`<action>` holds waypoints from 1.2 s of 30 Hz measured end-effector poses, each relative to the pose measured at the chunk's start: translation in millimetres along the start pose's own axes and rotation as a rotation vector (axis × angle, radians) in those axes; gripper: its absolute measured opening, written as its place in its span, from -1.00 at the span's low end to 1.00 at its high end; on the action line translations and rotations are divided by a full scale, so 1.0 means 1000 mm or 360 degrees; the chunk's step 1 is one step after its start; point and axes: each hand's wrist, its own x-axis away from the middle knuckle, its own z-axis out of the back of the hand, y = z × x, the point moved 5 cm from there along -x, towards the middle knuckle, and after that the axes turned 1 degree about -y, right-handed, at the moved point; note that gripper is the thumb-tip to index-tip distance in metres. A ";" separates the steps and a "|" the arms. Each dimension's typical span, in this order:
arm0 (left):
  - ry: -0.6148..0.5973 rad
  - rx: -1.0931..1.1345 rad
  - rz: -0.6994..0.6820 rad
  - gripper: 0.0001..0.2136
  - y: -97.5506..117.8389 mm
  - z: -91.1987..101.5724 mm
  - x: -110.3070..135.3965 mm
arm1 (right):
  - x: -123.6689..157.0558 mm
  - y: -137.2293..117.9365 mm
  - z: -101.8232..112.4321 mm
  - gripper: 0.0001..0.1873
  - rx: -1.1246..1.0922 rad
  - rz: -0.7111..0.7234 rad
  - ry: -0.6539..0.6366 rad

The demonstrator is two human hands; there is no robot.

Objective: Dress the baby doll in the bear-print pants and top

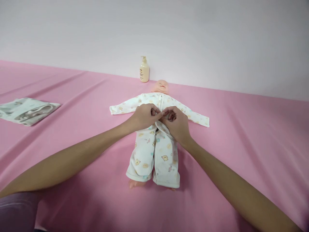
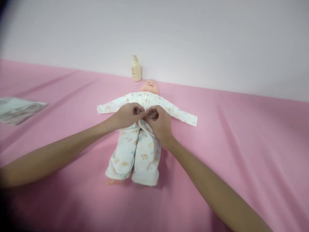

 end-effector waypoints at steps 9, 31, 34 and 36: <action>-0.0150 0.0150 0.0021 -0.67 -0.006 0.011 -0.006 | -0.011 -0.001 0.013 -0.61 0.0056 0.0170 -0.0231; -0.0143 0.0220 0.0085 -0.78 -0.013 0.011 -0.010 | -0.004 0.004 0.006 -0.55 0.0066 0.0179 -0.0009; -0.0138 0.0254 0.0101 -0.77 -0.013 0.011 -0.009 | -0.012 0.000 0.014 -0.55 0.0085 0.0217 -0.0149; -0.0133 0.0304 0.0107 -0.72 -0.011 0.013 -0.007 | -0.023 -0.005 0.023 -0.55 0.0131 0.0238 -0.0337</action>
